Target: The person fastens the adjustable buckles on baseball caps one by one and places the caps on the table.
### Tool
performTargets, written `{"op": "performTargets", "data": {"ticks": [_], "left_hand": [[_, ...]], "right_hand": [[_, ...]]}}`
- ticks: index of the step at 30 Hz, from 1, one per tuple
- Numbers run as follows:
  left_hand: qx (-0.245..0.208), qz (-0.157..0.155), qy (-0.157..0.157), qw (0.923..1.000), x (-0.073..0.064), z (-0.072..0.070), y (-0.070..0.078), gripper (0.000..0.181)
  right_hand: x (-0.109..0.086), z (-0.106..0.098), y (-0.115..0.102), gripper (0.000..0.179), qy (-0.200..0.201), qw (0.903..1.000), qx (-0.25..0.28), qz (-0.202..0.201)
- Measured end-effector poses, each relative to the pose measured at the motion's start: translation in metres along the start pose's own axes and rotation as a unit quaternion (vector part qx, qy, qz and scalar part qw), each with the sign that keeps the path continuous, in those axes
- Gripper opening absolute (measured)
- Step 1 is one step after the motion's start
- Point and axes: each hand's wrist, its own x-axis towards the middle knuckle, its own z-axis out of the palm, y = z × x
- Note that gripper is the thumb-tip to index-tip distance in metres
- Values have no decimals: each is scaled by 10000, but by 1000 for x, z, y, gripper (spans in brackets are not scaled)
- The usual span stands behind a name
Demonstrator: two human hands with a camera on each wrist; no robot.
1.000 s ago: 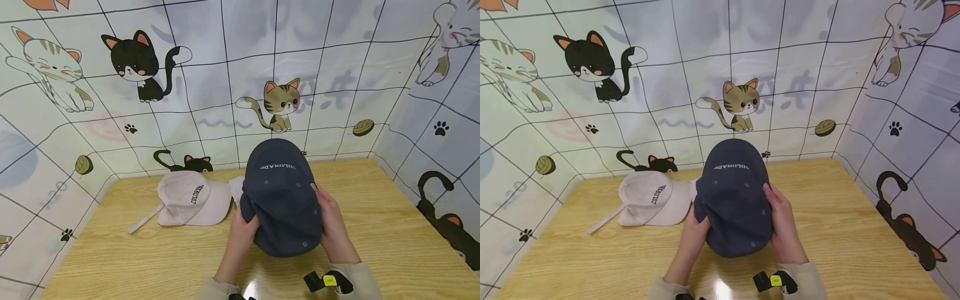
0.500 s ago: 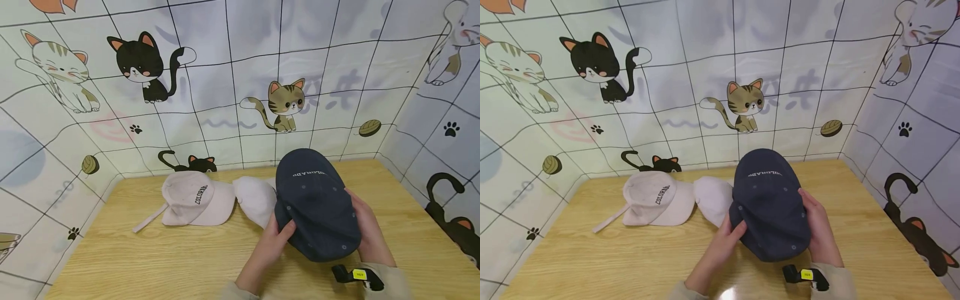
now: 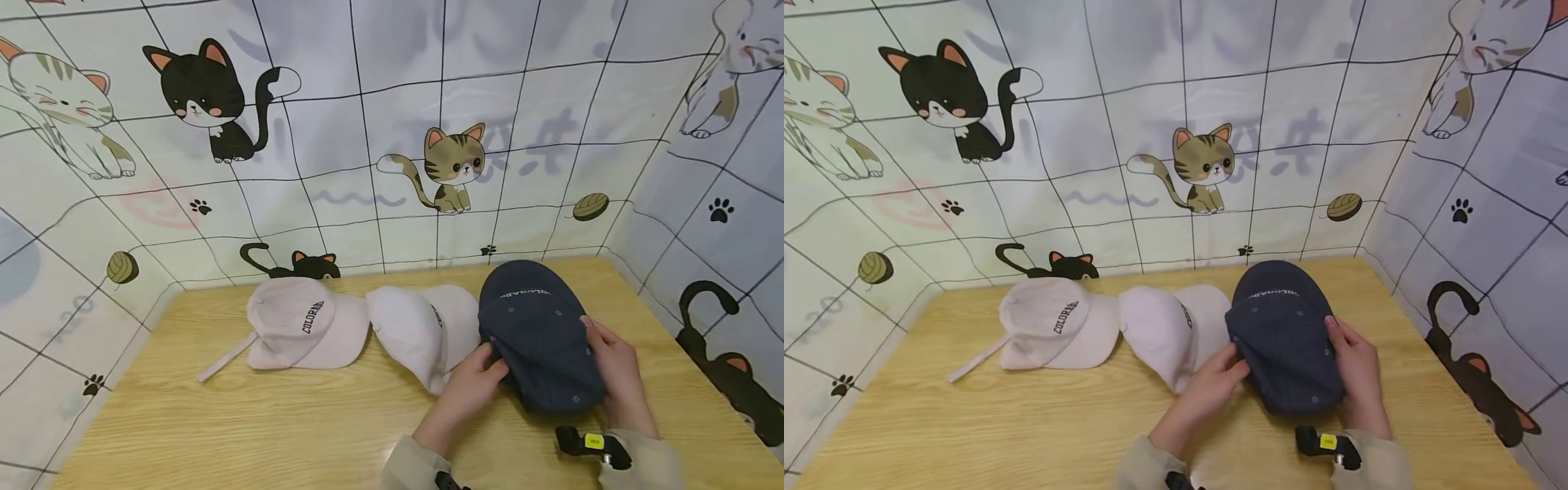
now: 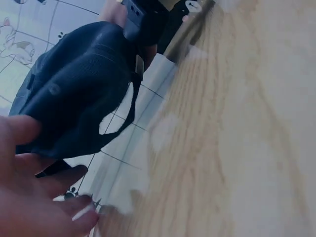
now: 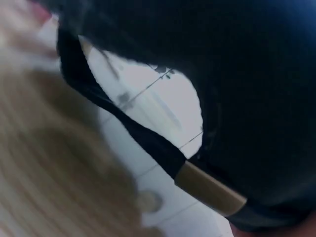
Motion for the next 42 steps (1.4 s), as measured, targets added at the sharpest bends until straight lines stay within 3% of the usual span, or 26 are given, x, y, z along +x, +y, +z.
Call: {"op": "performTargets", "data": {"ticks": [3,5,9,13,20,26,32,42], "left_hand": [[867,208,218,9958,4,0,-2,25],[1271,421,264,9906,7,0,-4,24],[1879,683,312,9793,12,-4,-5,25],[2307,629,370,9703,15,-7,-8,26],[2295,181,245,9728,23,-12,-15,22],[2365,-207,356,9707,30,-17,-19,16],[2106,-416,525,9753,35,-26,-22,18],[1949,-883,598,9750,32,-34,-22,53]], "right_hand": [[5,2,3,64,381,9932,-1086,-149],[6,3,5,62,490,9919,-1157,-184],[9,4,6,61,435,9990,-64,68],[11,5,7,61,266,9976,618,177],[11,9,11,65,378,9968,606,368],[11,11,13,73,-94,9977,411,535],[11,11,14,63,-391,9975,504,301],[15,11,12,59,-553,9910,1216,15]]}}
